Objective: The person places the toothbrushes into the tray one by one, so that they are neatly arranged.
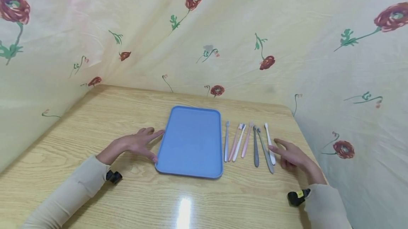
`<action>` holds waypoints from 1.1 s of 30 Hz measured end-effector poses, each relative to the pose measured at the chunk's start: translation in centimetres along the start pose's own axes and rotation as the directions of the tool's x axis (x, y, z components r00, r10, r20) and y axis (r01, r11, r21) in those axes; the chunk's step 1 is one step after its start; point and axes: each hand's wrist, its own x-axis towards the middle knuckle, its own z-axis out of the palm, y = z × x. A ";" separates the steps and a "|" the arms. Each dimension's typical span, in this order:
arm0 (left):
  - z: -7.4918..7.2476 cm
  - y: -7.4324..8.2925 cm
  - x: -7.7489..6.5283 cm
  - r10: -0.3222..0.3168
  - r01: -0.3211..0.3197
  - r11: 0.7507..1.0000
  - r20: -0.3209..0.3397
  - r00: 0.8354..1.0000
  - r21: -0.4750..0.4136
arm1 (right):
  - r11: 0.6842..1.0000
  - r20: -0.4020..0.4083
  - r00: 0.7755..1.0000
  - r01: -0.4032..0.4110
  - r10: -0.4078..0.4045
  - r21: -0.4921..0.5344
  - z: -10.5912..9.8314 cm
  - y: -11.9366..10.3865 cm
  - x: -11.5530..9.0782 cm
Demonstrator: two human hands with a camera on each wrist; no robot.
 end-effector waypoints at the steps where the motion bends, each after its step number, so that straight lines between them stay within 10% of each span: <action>1: 0.0 0.0 0.0 -0.002 0.002 1.000 0.001 1.000 0.001 | 1.000 0.006 1.000 0.002 -0.002 0.011 0.0 0.0 0.0; 33: 0.0 0.1 0.0 0.011 -0.011 1.000 0.003 1.000 0.000 | 0.999 -0.054 0.998 0.019 -0.021 -0.035 0.6 0.0 0.8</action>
